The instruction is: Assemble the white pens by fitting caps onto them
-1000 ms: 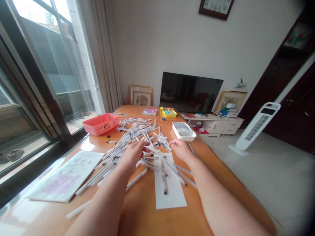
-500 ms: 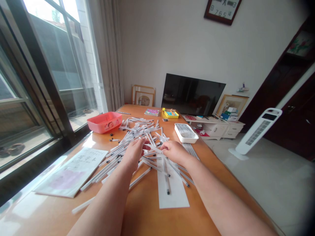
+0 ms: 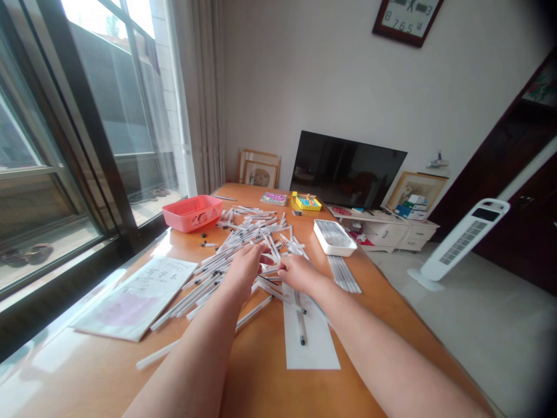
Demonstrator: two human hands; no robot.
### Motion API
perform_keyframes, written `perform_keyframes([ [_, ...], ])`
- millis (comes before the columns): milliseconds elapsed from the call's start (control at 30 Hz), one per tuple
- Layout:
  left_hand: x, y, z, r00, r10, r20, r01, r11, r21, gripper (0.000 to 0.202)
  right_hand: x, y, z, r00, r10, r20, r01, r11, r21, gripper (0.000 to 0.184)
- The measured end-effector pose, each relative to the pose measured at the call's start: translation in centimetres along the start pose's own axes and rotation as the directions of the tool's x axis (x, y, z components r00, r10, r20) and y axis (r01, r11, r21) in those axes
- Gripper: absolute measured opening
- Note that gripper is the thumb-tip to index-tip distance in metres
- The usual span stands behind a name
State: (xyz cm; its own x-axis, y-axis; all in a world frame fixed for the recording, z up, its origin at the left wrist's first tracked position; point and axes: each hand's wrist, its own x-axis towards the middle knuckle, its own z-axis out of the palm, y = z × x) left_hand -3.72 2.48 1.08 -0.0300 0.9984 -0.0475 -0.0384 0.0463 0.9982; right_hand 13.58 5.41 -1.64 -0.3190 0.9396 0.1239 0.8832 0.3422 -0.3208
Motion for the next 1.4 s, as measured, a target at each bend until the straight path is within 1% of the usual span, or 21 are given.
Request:
perform_keyframes([
  [167, 0.0, 0.1, 0.0, 1.0, 0.01, -0.002, -0.01, 1.0, 0.008, 0.047, 1.2, -0.1, 0.0, 0.999, 0.025, 0.041, -0.025, 1.0, 0.004, 0.008],
  [300, 0.1, 0.0, 0.0, 1.0, 0.025, 0.001, -0.025, 1.0, 0.012, 0.047, 1.6, -0.4, -0.1, 0.999, 0.026, 0.035, -0.027, 0.999, 0.03, 0.009],
  [400, 0.1, -0.1, 0.1, 0.999, 0.035, 0.007, -0.035, 0.999, 0.012, 0.047, 1.2, -0.4, -0.3, 1.0, 0.022, 0.005, -0.022, 0.996, 0.086, 0.006],
  [500, 0.2, -0.2, 0.2, 0.999, 0.043, 0.032, -0.044, 0.999, 0.01, 0.046, 0.2, -0.1, -0.8, 0.999, 0.021, -0.048, -0.013, 0.989, 0.15, 0.004],
  [567, 0.1, -0.3, 0.4, 0.996, 0.042, 0.074, -0.043, 0.999, 0.009, 0.046, -0.7, 0.2, -1.4, 0.995, 0.038, -0.092, -0.012, 0.964, 0.265, 0.005],
  [600, 0.1, -0.3, 0.4, 0.995, 0.038, 0.096, -0.039, 0.999, 0.01, 0.045, -1.2, 0.3, -1.9, 0.992, 0.057, -0.112, -0.012, 0.931, 0.364, 0.007],
  [633, -0.1, -0.2, 0.6, 0.993, 0.033, 0.115, -0.035, 0.999, 0.013, 0.045, -1.7, 0.4, -2.3, 0.989, 0.083, -0.124, -0.013, 0.877, 0.481, 0.01],
  [700, -0.4, 0.0, 0.8, 0.988, 0.026, 0.151, -0.03, 0.999, 0.026, 0.044, -2.8, 0.5, -3.3, 0.981, 0.147, -0.125, -0.021, 0.724, 0.689, 0.016],
  [767, -0.9, 0.4, 1.1, 0.981, 0.023, 0.192, -0.032, 0.998, 0.046, 0.044, -3.8, 0.6, -4.0, 0.97, 0.216, -0.114, -0.034, 0.581, 0.813, 0.019],
  [800, -1.2, 0.7, 1.2, 0.977, 0.023, 0.214, -0.035, 0.998, 0.053, 0.043, -4.2, 0.6, -4.3, 0.963, 0.246, -0.111, -0.036, 0.524, 0.851, 0.02],
  [867, -1.7, 1.1, 1.6, 0.966, 0.022, 0.256, -0.039, 0.997, 0.061, 0.043, -5.0, 0.7, -4.4, 0.952, 0.284, -0.111, -0.026, 0.439, 0.898, 0.022],
  [967, -2.3, 1.4, 2.3, 0.953, 0.022, 0.301, -0.049, 0.995, 0.083, 0.04, -5.7, 1.0, -4.3, 0.954, 0.278, -0.11, 0.005, 0.351, 0.936, 0.024],
  [1033, -2.5, 1.4, 2.6, 0.944, 0.022, 0.33, -0.06, 0.993, 0.104, 0.04, -5.9, 1.2, -4.2, 0.96, 0.256, -0.11, 0.026, 0.311, 0.95, 0.022],
  [1100, -2.6, 1.3, 2.9, 0.936, 0.009, 0.352, -0.055, 0.991, 0.121, 0.04, -6.0, 1.3, -4.3, 0.964, 0.239, -0.118, 0.045, 0.291, 0.956, 0.022],
  [1200, -2.6, 1.2, 3.2, 0.926, -0.022, 0.378, -0.035, 0.989, 0.142, 0.041, -6.1, 1.4, -4.6, 0.962, 0.237, -0.134, 0.061, 0.292, 0.955, 0.022],
  [1267, -2.7, 1.1, 3.3, 0.922, -0.031, 0.387, -0.03, 0.988, 0.15, 0.039, -6.1, 1.4, -4.7, 0.961, 0.239, -0.141, 0.059, 0.319, 0.946, 0.021],
  [1400, -2.7, 1.0, 3.4, 0.922, -0.036, 0.386, -0.027, 0.988, 0.155, 0.036, -6.1, 1.3, -4.6, 0.959, 0.233, -0.164, 0.056, 0.409, 0.911, 0.018],
])
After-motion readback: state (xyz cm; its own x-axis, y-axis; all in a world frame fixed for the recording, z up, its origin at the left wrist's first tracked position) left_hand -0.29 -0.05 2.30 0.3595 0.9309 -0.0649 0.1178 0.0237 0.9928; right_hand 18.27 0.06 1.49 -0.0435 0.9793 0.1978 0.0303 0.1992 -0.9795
